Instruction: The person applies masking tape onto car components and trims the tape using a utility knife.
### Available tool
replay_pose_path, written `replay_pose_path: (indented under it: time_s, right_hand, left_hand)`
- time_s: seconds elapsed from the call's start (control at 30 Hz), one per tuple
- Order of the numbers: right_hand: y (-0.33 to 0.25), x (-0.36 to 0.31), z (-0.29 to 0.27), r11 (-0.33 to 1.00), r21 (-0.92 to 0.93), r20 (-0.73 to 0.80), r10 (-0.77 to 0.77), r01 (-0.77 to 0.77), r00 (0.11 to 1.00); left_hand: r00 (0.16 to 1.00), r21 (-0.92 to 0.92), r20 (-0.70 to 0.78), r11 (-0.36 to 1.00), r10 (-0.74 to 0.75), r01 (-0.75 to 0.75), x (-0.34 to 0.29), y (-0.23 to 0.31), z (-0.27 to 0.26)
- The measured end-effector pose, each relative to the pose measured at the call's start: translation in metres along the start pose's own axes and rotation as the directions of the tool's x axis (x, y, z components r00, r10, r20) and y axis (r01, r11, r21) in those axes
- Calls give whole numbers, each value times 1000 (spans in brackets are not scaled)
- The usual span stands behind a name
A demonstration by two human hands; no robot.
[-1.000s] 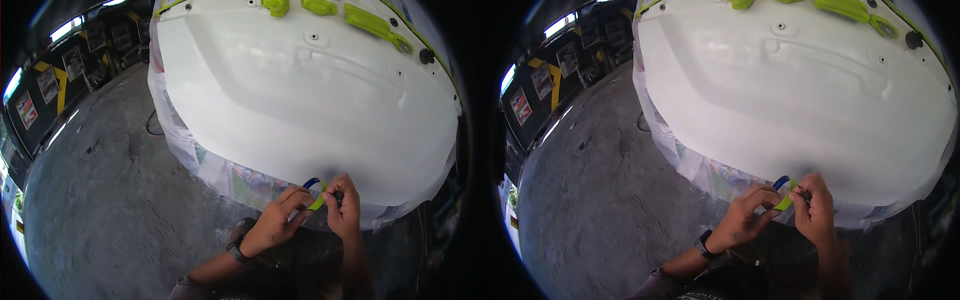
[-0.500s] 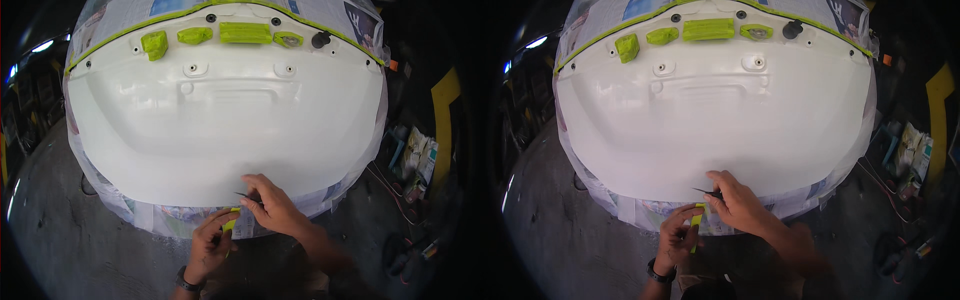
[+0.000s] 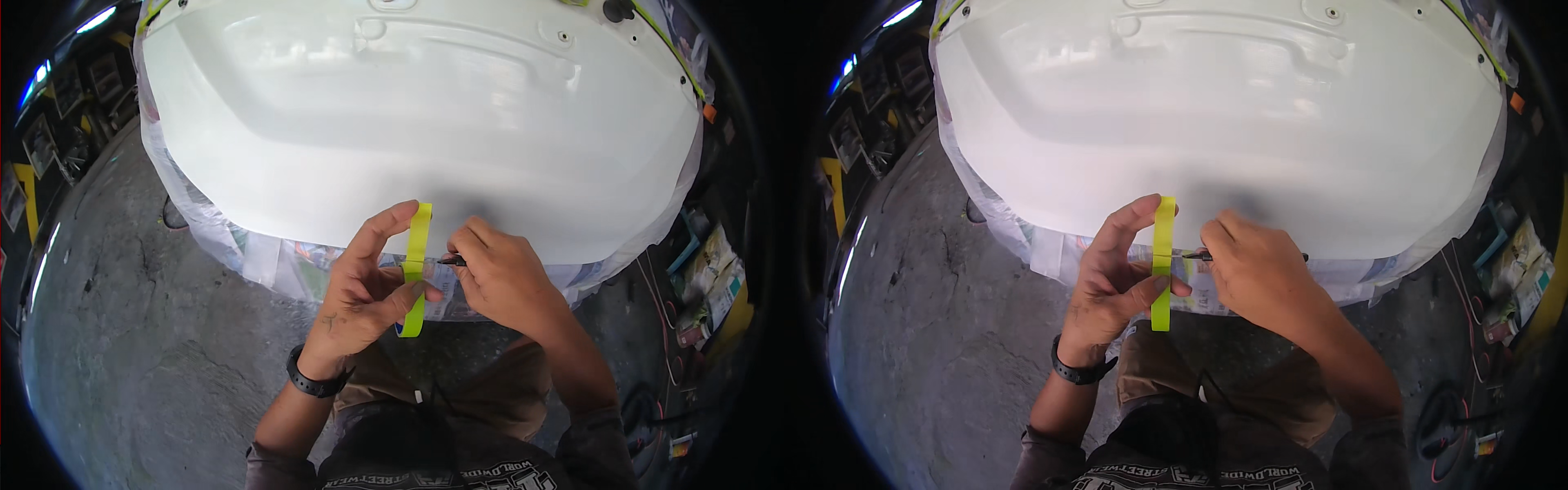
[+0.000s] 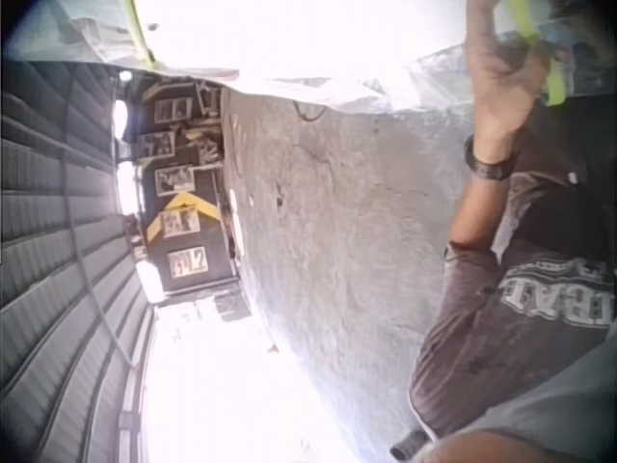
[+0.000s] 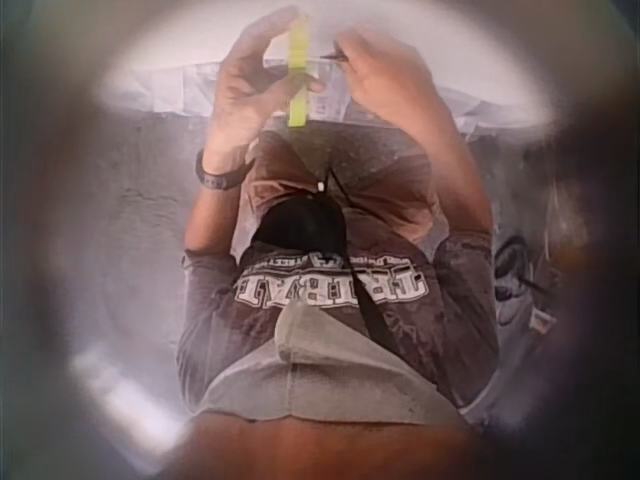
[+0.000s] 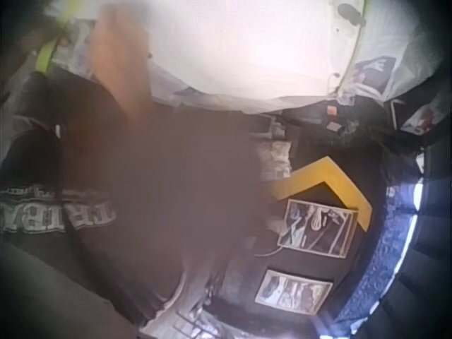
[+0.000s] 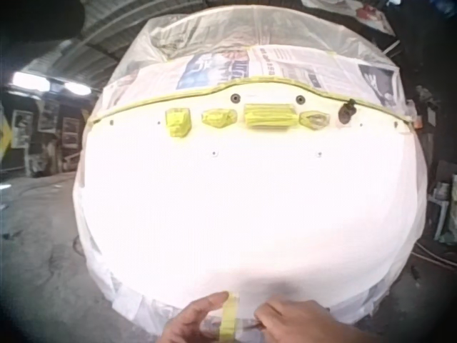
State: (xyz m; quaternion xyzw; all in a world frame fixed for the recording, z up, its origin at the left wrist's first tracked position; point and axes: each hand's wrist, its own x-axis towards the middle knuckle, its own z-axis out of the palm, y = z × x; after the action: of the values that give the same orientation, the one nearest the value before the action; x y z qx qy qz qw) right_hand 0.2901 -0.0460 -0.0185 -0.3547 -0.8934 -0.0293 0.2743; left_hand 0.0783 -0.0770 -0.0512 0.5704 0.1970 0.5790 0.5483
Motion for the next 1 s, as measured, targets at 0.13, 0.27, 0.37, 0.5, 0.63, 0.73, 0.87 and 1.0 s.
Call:
replay_pose_path:
  time_s: [0.13, 0.27, 0.37, 0.5, 0.63, 0.73, 0.87, 1.0]
  right_hand:
    - [11, 1, 8, 1000, -19, 13, -12, 12, 1000]
    - [42, -4, -8, 996, -66, -106, 51, -58, 993]
    - [20, 8, -38, 868, 481, -188, 244, -127, 951]
    - [7, 37, -59, 813, 581, -242, 125, 40, 962]
    - [24, 53, -84, 845, 510, -544, 171, 161, 821]
    - [30, 84, -146, 598, 776, -576, 538, 203, 616]
    - [68, 113, -190, 562, 817, -512, 601, 130, 613]
    - [82, 129, -210, 526, 849, -424, 622, 50, 658]
  left_hand:
    - [998, -95, 52, 995, 42, -37, 3, -2, -3]
    - [990, -200, 62, 974, 126, -112, 12, 15, 7]
    - [988, -77, 129, 994, 84, -74, 21, 13, 6]
    - [963, 214, 269, 975, 8, -68, 39, 39, 18]
    - [936, 507, 322, 809, 141, -296, 74, 74, 36]
    - [822, 595, 166, 609, 545, -525, 103, 108, 43]
    - [419, 739, 438, -53, 795, -671, 171, 145, 60]
    - [399, 699, 661, -327, 635, -636, 223, 165, 93]
